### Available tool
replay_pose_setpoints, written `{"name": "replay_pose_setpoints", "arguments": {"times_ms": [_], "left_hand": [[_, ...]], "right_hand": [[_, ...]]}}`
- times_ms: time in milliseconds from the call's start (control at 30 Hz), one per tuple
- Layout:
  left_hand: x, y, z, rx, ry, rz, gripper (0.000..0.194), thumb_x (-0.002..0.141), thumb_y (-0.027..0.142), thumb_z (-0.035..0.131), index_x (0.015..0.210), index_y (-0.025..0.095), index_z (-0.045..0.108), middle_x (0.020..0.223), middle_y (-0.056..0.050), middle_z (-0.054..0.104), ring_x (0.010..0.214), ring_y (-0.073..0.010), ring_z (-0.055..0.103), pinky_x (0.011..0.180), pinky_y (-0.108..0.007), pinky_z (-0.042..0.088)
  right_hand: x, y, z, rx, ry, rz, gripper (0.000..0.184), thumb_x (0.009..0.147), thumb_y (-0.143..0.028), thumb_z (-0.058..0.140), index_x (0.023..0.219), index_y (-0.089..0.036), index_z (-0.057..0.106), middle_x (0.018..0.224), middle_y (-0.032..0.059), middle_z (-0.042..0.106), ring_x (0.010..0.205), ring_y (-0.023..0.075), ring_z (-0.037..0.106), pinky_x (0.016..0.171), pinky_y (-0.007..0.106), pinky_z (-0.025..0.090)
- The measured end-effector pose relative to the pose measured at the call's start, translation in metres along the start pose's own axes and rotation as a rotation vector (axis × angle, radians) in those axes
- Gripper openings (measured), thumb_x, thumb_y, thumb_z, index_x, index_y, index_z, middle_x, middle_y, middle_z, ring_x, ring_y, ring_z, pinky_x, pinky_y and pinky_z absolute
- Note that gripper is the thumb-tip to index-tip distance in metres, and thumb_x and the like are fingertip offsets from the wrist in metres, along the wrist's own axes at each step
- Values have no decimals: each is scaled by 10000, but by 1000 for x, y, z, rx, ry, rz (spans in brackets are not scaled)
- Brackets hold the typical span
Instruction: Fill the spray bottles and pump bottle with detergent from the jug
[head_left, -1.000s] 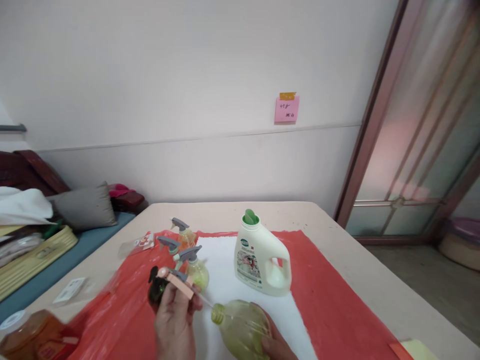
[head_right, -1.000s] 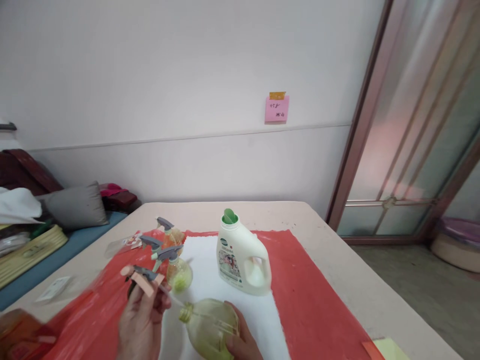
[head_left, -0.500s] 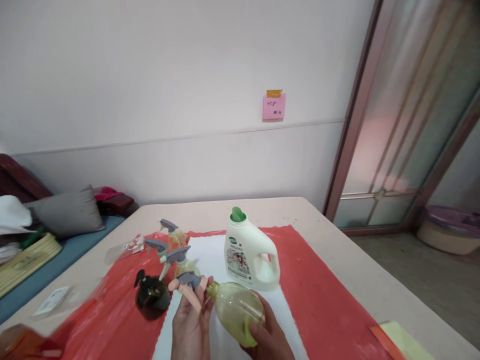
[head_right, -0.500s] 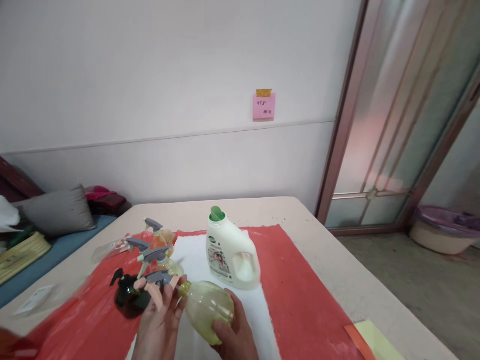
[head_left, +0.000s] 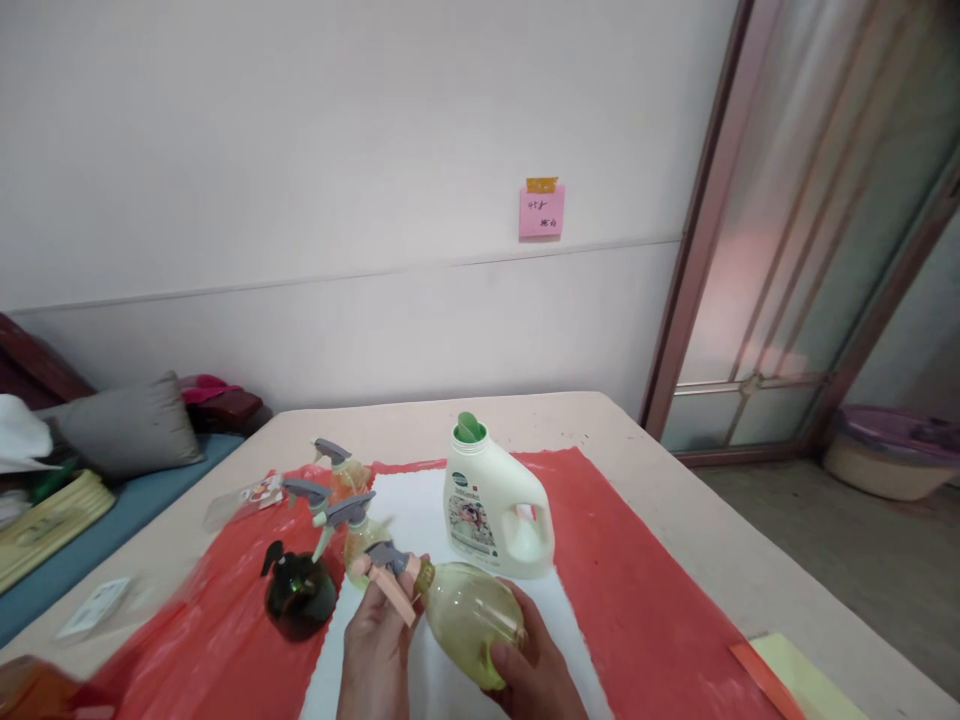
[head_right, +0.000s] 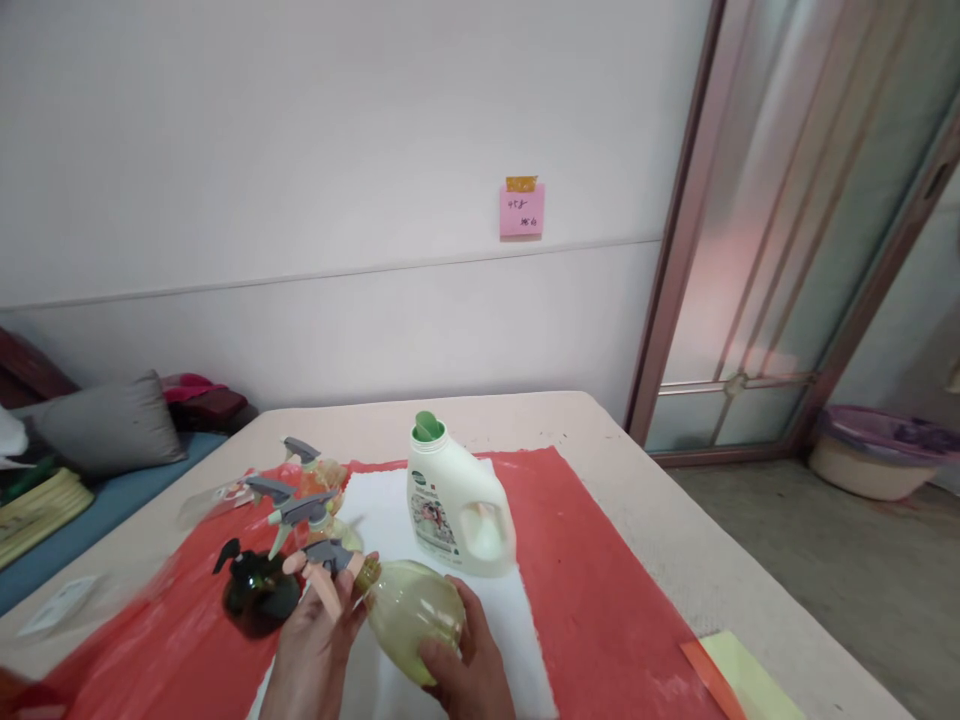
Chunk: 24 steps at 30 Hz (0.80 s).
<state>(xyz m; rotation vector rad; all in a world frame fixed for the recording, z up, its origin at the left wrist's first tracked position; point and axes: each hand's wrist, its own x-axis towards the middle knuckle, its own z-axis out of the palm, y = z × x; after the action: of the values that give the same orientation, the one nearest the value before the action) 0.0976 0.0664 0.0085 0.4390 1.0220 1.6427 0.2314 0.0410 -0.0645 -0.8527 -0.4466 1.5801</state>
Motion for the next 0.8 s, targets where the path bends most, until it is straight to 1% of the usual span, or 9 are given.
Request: {"name": "replay_pose_setpoints", "arguments": {"times_ms": [100,167,267,367,400,533,667,733,800], "left_hand": [[1,3,1,8,15,15,425,521,275,946,874,211,719,956,-37,768,947,-272,746,807,-332,598],[2,2,0,8,22,16,395,521,273,942,839,206,717,926,-39,762,962,-283,742,822,-349,600],[3,0,-4,5,4,6,389,539,329,938,837,198,724,905,-44,755,994,-287,731,842,-353,599],[4,-1,-8,32,-31,-45,399,561,373,931,847,173,738,892,-65,755,983,-293,731,842,-364,601],[4,-1,-9,35,-43,-43,393,566,366,931,849,171,741,899,-65,755,990,-290,729,854,-364,599],[8,-5,-13,86,-53,52,379,590,360,924,876,174,757,983,-58,760,1049,-268,712,892,-328,584],[9,-7,-16,149,-63,31,407,572,418,921,840,150,771,995,-110,771,1056,-315,707,862,-359,593],[10,-6,-16,140,-48,26,412,550,435,925,814,157,771,964,-112,779,1050,-323,708,865,-369,588],[12,-6,-16,173,-43,12,437,534,434,930,834,156,777,966,-116,781,1056,-329,705,869,-368,583]], "right_hand": [[-1,-1,1,-10,-5,-4,906,475,-519,909,1256,-282,515,1192,112,669,1010,326,650,698,378,508],[-2,-1,2,-29,-12,6,920,474,-528,909,1262,-277,507,1171,107,675,993,321,655,674,358,501],[-4,-1,5,-42,-11,17,946,465,-529,914,1263,-261,484,1162,105,677,966,304,660,657,346,507],[-5,-2,8,-16,-11,21,972,455,-524,917,1264,-248,457,1169,108,676,979,304,661,690,364,525],[-5,-3,8,-13,-15,20,974,457,-523,916,1267,-246,450,1161,106,680,980,300,661,694,361,525],[-5,-6,7,-41,-35,2,954,485,-525,904,1274,-245,448,1107,94,700,921,275,669,654,335,513],[-5,-9,4,-46,-25,-14,920,480,-521,908,1255,-249,493,1089,79,711,909,274,681,639,326,521],[-5,-8,3,-55,-14,3,917,477,-526,910,1255,-248,511,1083,70,717,888,252,688,615,294,520],[-5,-5,1,-66,-33,51,898,506,-551,900,1260,-241,523,1012,46,725,775,195,688,549,235,487]]}}
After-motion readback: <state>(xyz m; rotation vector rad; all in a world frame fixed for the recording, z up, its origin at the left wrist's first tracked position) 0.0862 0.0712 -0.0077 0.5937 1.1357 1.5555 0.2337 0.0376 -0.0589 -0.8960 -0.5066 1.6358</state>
